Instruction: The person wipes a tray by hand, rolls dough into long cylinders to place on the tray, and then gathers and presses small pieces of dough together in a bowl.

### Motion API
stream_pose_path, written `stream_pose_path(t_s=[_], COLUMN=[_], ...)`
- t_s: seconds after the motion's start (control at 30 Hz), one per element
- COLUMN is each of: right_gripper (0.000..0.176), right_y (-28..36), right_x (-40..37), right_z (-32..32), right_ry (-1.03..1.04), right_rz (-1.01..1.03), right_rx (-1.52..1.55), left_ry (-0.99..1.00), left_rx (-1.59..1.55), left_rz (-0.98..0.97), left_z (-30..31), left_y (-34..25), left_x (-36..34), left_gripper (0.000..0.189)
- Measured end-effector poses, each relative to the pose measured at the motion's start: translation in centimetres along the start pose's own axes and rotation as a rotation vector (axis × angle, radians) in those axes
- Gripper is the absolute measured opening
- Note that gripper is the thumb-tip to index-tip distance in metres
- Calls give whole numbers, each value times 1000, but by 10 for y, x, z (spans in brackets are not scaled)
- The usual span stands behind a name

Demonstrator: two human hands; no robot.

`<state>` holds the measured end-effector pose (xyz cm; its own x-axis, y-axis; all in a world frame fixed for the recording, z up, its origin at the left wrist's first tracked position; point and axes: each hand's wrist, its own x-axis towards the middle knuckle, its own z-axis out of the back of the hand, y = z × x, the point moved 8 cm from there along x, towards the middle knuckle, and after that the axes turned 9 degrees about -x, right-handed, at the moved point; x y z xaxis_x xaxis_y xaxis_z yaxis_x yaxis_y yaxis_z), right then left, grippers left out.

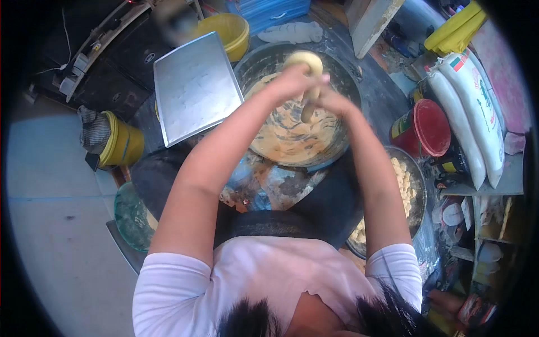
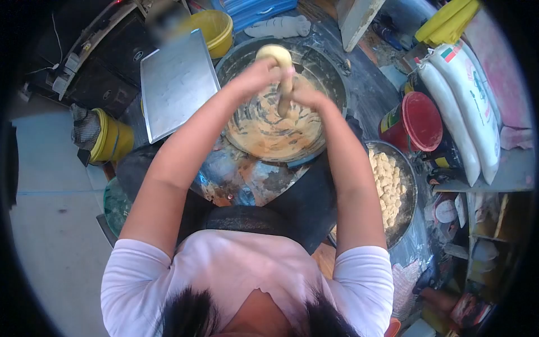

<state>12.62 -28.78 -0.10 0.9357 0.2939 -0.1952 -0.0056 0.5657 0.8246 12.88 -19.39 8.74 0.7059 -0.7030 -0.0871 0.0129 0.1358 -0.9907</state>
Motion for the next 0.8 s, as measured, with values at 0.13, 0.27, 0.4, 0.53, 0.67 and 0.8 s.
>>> stream_pose_path(t_s=[0.13,0.27,0.4,0.53,0.67,0.8], right_gripper=[31,31,31,39,35,36], right_y=[71,141,86,-81,-123,-73], right_x=[-5,-46,-38,-44,-83,-71], right_z=[95,102,65,-35,-63,-38], right_ry=[-685,-1048,-953,469,699,408], right_rz=[358,699,462,-254,-528,-346], right_rx=[-77,-394,-1037,-975,-508,-382], left_ry=[-207,-8,-335,-228,-141,-115], left_rx=[-1267,-1058,-907,-600,-599,-654], left_rz=[-315,-458,-26,565,672,506], left_z=[37,33,25,-43,-97,-97], left_y=[-24,-40,41,166,193,199], left_x=[6,9,20,-23,-43,-28], left_gripper=[15,19,25,33,37,32])
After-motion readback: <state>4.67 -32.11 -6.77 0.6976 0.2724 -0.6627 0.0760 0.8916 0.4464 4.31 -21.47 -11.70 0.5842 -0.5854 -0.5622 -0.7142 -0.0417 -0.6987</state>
